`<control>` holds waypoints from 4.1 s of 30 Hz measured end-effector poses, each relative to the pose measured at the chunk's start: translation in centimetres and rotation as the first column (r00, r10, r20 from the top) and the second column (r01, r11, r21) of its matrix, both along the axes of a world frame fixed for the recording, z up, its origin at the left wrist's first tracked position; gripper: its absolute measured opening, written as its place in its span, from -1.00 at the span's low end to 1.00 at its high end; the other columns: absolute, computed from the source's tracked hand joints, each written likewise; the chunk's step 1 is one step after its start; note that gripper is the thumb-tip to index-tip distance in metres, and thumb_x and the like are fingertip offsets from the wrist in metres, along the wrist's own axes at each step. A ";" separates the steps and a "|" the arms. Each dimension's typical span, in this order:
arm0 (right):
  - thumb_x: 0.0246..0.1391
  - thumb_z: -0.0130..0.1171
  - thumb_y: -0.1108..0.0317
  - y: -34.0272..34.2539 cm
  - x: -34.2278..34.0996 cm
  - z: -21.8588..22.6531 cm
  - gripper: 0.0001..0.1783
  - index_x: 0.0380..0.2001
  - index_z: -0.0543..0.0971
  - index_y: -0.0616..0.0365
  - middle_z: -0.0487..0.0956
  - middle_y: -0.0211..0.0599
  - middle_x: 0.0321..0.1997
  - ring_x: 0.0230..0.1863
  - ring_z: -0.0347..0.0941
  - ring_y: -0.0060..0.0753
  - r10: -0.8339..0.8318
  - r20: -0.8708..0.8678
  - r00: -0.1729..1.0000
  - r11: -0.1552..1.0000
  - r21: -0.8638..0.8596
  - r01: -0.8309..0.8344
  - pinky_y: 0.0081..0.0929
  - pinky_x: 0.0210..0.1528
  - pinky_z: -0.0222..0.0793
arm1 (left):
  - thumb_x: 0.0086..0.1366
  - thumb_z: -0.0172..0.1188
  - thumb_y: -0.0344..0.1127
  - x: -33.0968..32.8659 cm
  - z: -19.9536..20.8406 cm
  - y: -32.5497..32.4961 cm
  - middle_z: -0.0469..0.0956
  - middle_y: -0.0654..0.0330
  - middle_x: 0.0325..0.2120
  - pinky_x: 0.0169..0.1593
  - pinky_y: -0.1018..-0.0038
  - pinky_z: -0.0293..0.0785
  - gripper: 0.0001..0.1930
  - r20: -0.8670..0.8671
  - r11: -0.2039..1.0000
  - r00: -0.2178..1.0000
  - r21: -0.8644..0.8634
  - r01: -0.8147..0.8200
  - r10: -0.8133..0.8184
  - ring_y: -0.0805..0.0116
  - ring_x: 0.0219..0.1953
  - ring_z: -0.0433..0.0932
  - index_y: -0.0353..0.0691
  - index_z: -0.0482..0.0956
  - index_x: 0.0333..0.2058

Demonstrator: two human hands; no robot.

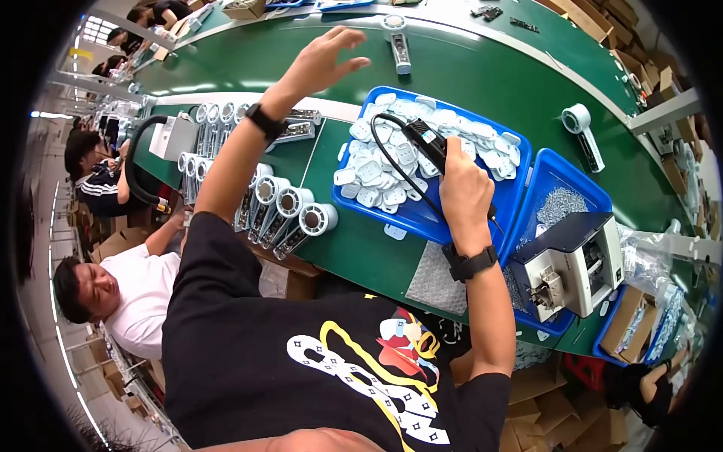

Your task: The person picks up a white plastic component from a blue tray, aligns it with the base of a handheld fan, and drives a screw into it using a power screwdriver. After securing the part, the person sets the fan aside and repeats the process with another fan and component.

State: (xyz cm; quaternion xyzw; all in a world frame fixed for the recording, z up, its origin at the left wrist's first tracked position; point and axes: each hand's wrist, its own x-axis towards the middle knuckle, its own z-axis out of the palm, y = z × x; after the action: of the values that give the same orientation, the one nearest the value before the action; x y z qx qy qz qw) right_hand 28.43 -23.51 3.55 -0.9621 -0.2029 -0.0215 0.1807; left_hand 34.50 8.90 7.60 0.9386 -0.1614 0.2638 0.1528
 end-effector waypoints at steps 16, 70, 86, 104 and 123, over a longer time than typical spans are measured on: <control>-0.11 0.58 0.19 -8.4 -8.2 6.8 -0.23 0.09 0.37 0.18 0.45 -0.49 -0.54 -0.61 0.37 -0.69 0.212 -0.520 0.827 0.365 0.827 0.427 -0.72 -0.60 0.25 | 0.07 0.35 -0.50 -17.5 0.9 0.6 0.52 0.13 -0.10 0.14 0.32 0.38 -0.48 -0.428 0.905 0.903 -0.392 -0.166 -0.020 0.26 0.03 0.51 -0.27 0.49 0.06; 0.17 0.32 0.07 -12.8 -14.7 11.9 -0.47 0.03 0.33 0.07 0.47 -0.43 -0.50 -0.63 0.39 -0.54 0.024 0.190 0.981 0.133 0.972 -0.192 -0.57 -0.58 0.43 | 0.22 0.10 0.43 -17.9 -6.6 -29.6 0.54 0.07 -0.37 -0.44 0.34 0.47 -0.27 -0.007 0.358 0.580 -0.792 0.494 -0.815 0.14 -0.46 0.57 -0.30 0.51 -0.24; 0.24 0.16 0.22 -15.6 -12.3 9.5 -0.55 0.09 0.27 0.10 0.44 -0.23 -0.49 -0.57 0.37 -0.37 -0.242 0.139 0.960 0.123 0.986 -0.111 -0.26 -0.48 0.42 | 0.16 0.23 0.35 -17.9 -6.8 -29.7 0.51 0.11 -0.38 -0.43 0.33 0.47 -0.32 -0.035 0.383 0.595 -0.796 0.469 -0.803 0.13 -0.43 0.56 -0.30 0.50 -0.23; 0.15 0.23 0.19 -15.8 -9.5 6.4 -0.52 -0.01 0.32 0.21 0.43 -0.22 -0.60 -0.69 0.33 -0.41 -0.519 0.235 0.822 0.271 0.957 -0.103 -0.36 -0.58 0.41 | 0.17 0.12 0.48 -18.0 -6.9 -29.8 0.53 0.08 -0.40 -0.47 0.36 0.47 -0.23 0.003 0.384 0.614 -0.778 0.497 -0.789 0.17 -0.49 0.55 -0.30 0.51 -0.27; 0.12 0.27 0.23 -16.9 -7.2 8.1 -0.54 -0.06 0.33 0.25 0.42 -0.26 -0.60 -0.70 0.30 -0.43 -0.537 -0.080 0.840 0.117 0.979 0.168 -0.37 -0.55 0.37 | 0.15 0.14 0.46 -17.9 -6.8 -29.8 0.52 0.09 -0.39 -0.46 0.36 0.47 -0.24 -0.023 0.390 0.602 -0.781 0.488 -0.798 0.15 -0.47 0.56 -0.30 0.50 -0.25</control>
State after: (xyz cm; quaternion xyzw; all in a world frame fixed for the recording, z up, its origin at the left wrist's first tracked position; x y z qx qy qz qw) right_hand 21.27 -40.39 11.68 -0.6382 0.0694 -0.3281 0.6930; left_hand 16.64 -20.91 0.84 0.6899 -0.3715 0.0243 0.6208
